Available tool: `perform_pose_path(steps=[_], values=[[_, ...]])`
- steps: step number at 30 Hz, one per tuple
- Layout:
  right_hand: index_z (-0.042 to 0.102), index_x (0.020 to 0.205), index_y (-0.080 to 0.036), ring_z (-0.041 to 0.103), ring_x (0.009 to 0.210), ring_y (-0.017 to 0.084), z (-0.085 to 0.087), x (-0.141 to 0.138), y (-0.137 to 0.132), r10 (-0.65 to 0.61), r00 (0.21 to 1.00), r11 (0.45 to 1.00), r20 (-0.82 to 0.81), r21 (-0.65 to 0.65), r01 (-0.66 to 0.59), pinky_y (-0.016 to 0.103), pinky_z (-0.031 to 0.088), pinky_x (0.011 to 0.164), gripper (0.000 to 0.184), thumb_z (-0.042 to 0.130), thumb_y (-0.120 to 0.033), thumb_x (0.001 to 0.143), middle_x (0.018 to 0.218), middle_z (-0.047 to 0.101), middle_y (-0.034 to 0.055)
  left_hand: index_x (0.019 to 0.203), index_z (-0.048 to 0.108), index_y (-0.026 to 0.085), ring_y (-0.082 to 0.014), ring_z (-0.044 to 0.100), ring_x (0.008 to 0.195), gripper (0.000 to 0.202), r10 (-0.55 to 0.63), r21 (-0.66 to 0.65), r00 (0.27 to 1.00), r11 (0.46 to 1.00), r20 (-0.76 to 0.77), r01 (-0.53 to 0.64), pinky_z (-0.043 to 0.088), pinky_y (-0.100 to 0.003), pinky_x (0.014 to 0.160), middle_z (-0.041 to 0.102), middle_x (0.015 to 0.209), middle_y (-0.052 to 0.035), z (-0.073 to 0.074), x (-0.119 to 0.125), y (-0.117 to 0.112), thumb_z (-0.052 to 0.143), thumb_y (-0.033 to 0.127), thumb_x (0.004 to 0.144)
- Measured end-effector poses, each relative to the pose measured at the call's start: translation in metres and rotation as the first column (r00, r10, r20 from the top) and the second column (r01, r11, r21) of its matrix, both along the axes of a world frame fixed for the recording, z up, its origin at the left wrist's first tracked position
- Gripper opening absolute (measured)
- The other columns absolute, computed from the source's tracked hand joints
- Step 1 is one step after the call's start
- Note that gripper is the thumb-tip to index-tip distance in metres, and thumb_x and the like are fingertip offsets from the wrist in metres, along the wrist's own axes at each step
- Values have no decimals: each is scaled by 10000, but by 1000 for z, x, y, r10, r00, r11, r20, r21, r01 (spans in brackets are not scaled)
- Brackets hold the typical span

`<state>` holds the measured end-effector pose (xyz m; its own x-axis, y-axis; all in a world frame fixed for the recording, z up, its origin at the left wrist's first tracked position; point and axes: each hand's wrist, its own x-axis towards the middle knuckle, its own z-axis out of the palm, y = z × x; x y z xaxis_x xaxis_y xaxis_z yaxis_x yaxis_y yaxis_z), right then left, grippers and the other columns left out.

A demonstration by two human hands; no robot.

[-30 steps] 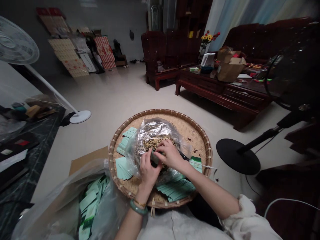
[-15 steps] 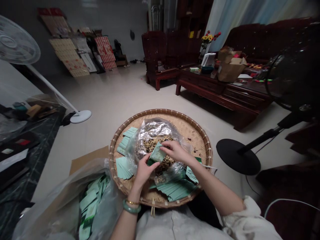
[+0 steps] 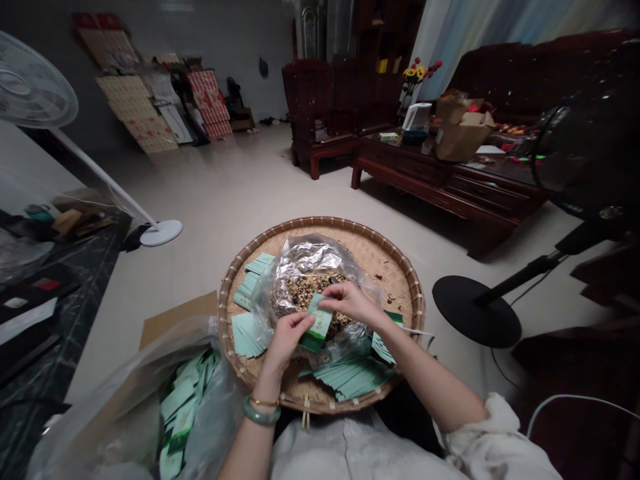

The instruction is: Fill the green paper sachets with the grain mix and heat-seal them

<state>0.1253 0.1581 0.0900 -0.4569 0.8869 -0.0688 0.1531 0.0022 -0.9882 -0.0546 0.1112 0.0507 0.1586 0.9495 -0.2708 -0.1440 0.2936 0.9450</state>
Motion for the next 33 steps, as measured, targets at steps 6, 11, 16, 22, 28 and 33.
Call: perform_pose_path(steps=[6,11,16,22,28,33], values=[[619,881,-150,536,485,106,-22,-4,-7,-108,994,990,-11,-97,107,212,427,456,351,745,-334,610,615,592,-28,758,730,112,-119,578,566,320,186,-86,979,980,81,-179,447,-213,564,698,646,-30,-1,12,-4,790,366,572],[609,633,-137,537,469,118,-38,-1,-8,-101,995,987,-6,-128,100,215,405,451,322,740,-429,599,521,577,-18,782,712,106,-130,610,578,351,165,-105,977,983,136,-151,471,-229,589,707,693,-45,-1,16,-9,787,381,576],[571,546,-142,444,409,85,-51,-1,-8,-136,991,986,-9,-99,135,198,329,408,418,670,-533,656,447,497,-38,831,687,105,-175,649,566,425,34,-156,995,988,96,-18,489,-257,556,698,654,-37,-1,18,-14,836,323,498],[584,610,-148,465,451,119,-59,6,-2,-310,942,951,126,25,309,227,355,432,524,411,-585,841,491,512,-1,777,674,99,-184,660,576,412,61,-182,994,982,87,-44,499,-254,543,705,648,-49,-9,21,-18,844,324,476],[578,1145,-180,514,1023,277,-71,26,-7,-514,666,819,540,541,193,391,388,884,353,523,-352,842,1084,606,129,824,659,99,-202,679,649,430,157,-187,975,974,154,-127,515,-270,586,724,726,-91,-14,18,-20,837,325,504],[453,1307,-133,488,1085,308,-82,27,-8,-470,522,856,711,511,74,402,385,904,562,589,-311,792,1177,555,170,854,654,91,-220,683,679,451,174,-187,970,972,171,-141,523,-289,604,726,717,-98,-10,19,-20,831,330,514]])
